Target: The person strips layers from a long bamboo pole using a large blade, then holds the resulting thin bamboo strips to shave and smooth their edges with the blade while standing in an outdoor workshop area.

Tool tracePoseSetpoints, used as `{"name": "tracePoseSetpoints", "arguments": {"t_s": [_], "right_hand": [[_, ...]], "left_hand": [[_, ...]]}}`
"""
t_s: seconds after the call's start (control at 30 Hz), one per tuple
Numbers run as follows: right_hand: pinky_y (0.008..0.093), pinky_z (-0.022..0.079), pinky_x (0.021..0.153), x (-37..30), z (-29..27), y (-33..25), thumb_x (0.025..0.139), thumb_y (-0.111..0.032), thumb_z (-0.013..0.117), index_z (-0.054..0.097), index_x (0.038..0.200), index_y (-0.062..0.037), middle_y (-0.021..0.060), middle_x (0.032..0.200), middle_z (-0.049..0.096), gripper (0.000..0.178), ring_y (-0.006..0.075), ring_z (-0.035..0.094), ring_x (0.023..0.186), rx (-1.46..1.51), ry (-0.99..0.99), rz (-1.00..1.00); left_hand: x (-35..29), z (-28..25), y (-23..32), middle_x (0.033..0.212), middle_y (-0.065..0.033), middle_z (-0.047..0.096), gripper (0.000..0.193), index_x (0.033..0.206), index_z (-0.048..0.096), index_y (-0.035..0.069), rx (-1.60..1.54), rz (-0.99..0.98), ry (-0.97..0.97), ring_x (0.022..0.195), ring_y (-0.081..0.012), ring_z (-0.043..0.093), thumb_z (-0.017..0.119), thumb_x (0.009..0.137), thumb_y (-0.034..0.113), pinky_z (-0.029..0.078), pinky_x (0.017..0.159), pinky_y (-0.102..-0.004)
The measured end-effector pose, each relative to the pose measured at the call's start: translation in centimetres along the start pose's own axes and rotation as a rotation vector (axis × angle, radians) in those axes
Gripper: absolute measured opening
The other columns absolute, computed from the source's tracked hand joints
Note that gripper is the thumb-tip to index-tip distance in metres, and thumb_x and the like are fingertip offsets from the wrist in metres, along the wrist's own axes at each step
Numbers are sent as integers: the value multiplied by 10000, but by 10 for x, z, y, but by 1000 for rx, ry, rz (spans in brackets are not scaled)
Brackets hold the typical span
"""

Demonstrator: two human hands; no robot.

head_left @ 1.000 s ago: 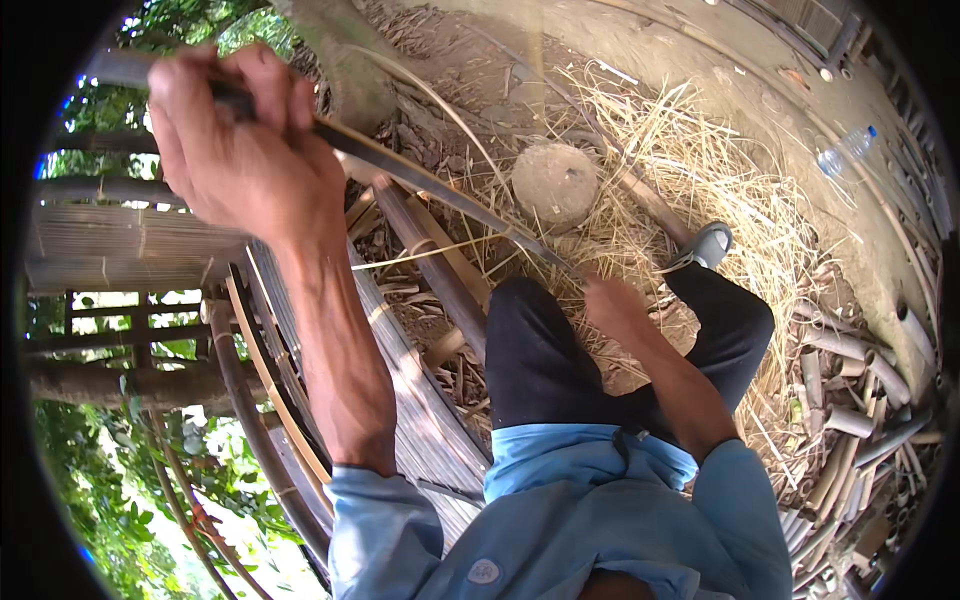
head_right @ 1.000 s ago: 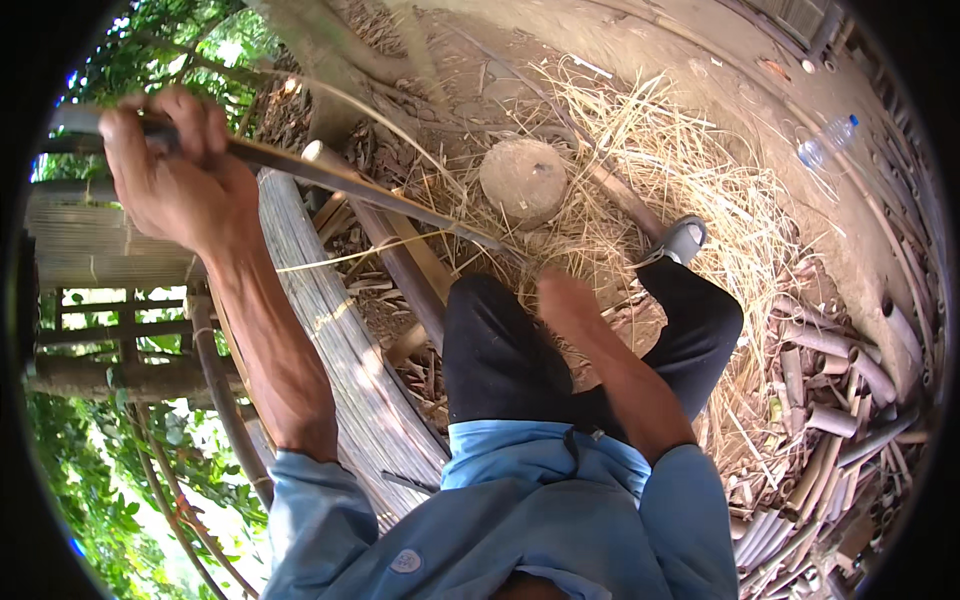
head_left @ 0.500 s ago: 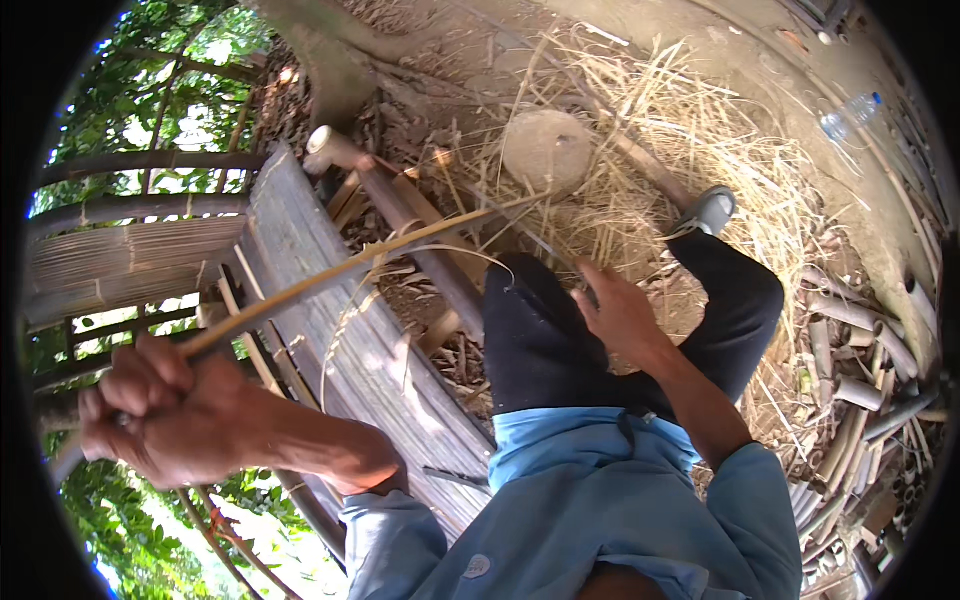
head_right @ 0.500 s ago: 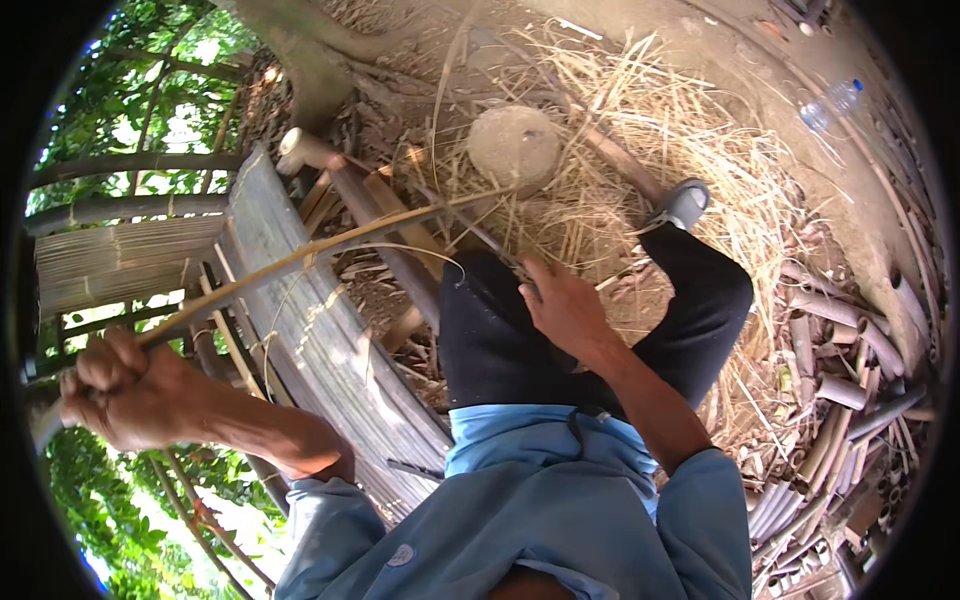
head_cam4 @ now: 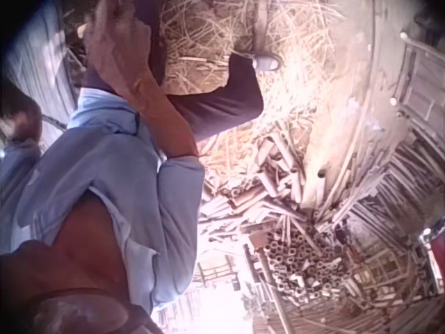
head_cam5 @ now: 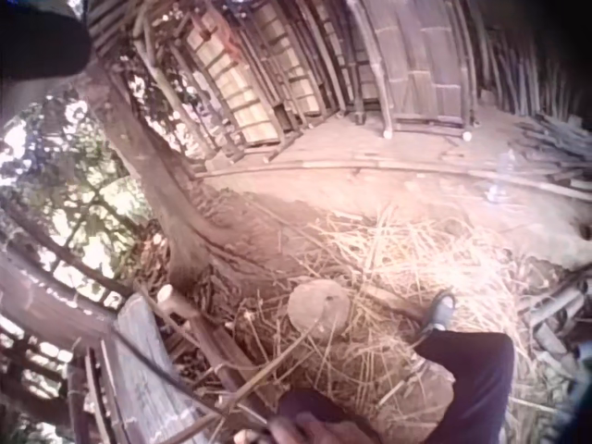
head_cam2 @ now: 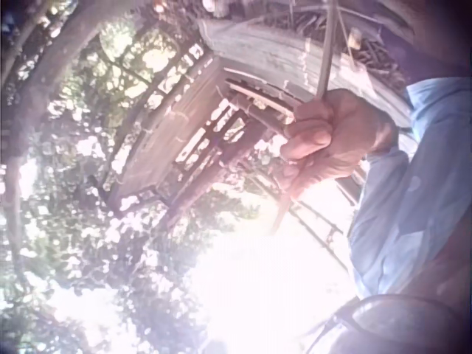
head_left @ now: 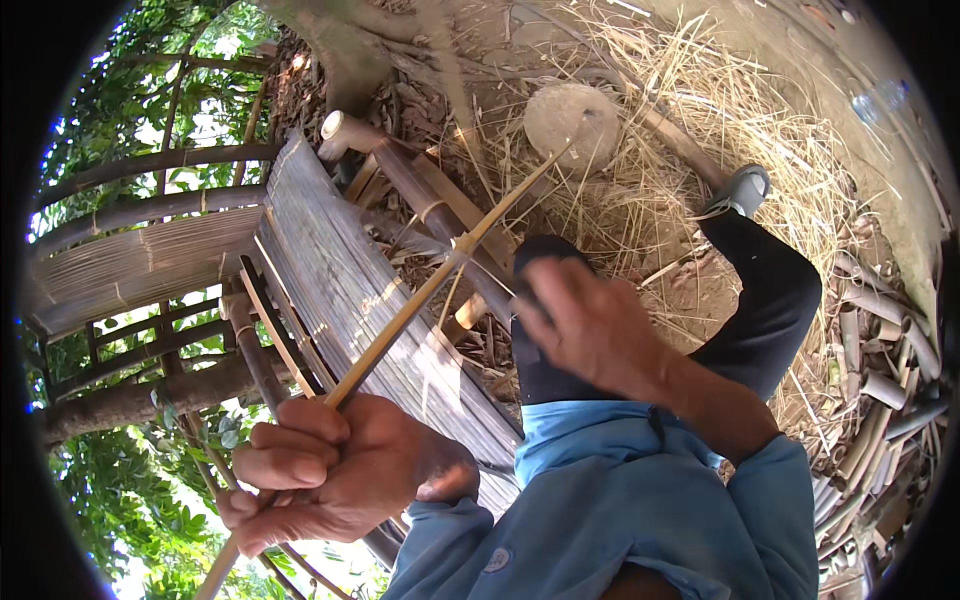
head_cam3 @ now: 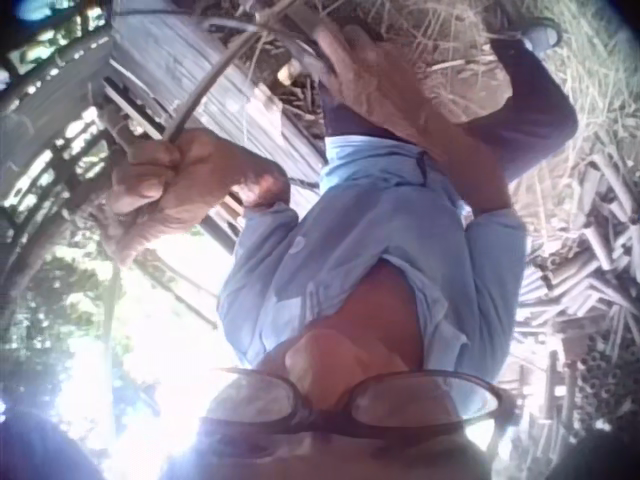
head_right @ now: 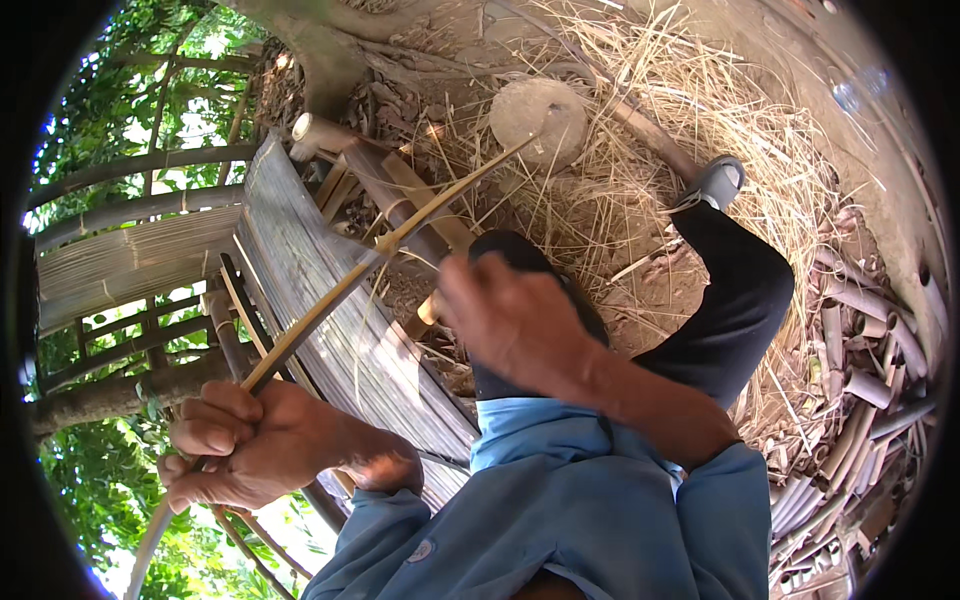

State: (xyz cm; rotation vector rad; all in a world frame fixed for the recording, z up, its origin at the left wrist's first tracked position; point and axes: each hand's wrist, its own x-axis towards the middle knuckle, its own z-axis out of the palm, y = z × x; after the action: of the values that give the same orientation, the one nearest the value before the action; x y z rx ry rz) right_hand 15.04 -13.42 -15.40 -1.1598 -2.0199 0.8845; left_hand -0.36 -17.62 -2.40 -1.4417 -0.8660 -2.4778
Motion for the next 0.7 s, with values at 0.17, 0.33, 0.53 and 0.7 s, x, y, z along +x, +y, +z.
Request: {"name": "tracePoseSetpoints", "arguments": {"t_s": [0.17,0.33,0.53,0.7], "right_hand": [[351,518,390,-13,-9,-34,978,-216,617,599,1056,-47,122,767,579,187,203,670,540,-24,122,-501],[353,527,403,-4,2,-8,958,-180,620,586,1045,-72,115,771,568,142,187,649,515,-5,11,-277],[381,528,420,4,11,21,895,-152,647,577,1063,-115,154,810,617,186,259,692,605,-40,20,-158],[381,542,449,-18,8,-20,937,-156,632,578,1077,-108,132,803,603,157,242,695,631,4,0,-467]], "left_hand": [[-8,-3,3,615,-25,375,390,938,428,92,-51,-5,-44,503,-104,212,407,1096,448,179,430,-253],[-9,-5,2,616,-25,387,396,936,439,91,16,16,36,515,-105,226,404,1097,451,199,440,-257],[-8,-11,1,616,-12,379,423,897,472,107,-141,-59,-104,523,-107,220,390,1095,472,196,445,-264],[-5,-10,5,606,15,312,440,843,462,109,74,-9,114,520,-105,204,408,1095,466,209,456,-261]]}}
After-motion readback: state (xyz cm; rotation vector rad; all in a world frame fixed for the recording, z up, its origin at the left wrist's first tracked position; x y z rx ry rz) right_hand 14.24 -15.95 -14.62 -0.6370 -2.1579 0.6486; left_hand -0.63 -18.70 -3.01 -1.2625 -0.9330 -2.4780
